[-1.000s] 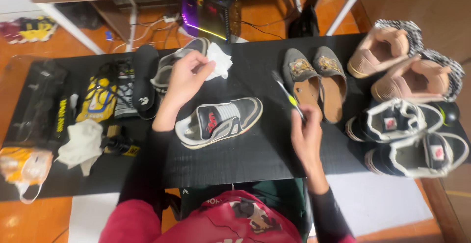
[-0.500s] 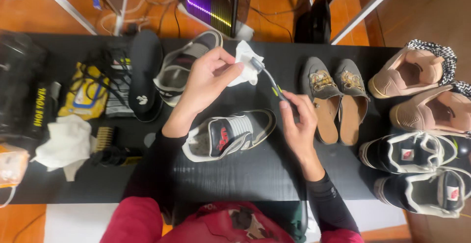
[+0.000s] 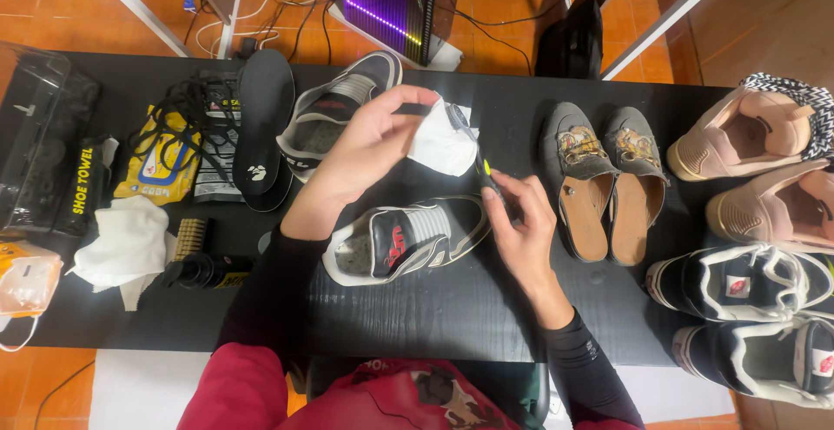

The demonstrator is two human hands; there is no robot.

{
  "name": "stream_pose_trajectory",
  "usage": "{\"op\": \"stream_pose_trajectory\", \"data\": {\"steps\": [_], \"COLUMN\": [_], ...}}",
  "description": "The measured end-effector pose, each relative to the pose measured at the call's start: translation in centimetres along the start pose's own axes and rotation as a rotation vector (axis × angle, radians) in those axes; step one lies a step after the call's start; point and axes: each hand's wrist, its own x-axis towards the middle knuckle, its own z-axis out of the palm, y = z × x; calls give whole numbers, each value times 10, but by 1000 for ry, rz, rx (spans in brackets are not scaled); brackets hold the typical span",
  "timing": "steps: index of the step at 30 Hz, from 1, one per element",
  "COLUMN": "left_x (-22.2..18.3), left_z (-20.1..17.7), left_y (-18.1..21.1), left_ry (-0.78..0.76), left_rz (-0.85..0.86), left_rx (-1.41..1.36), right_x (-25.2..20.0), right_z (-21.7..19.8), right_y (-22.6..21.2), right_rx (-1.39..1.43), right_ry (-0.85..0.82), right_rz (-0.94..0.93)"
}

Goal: The person cleans a shoe using a brush and a cloth, then wipes the sole.

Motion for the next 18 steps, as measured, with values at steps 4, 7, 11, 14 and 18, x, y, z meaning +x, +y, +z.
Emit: {"op": "stream_pose_trajectory", "data": {"steps": [4,7,11,14,18], "left_x": [-4,-5,-12,-13,-14], "left_z": [7,12,17,20,14], "left_y": [-2,0,4,11,13], "left_ry": [35,72,123,170,179], "left_rz": [120,194,346,356,309], "left_rx": [158,329,586,697,774], "right_x": [-7,-5,-9,-6,-8], "right_z": [5,8,10,7,9], "right_y": [0,0,-3,-5,1], "right_rx": [8,8,68,61,166], "right_ry": [-24,-44,-85,-93,-151], "right_rz": [4,-40,-18,-43,80]}}
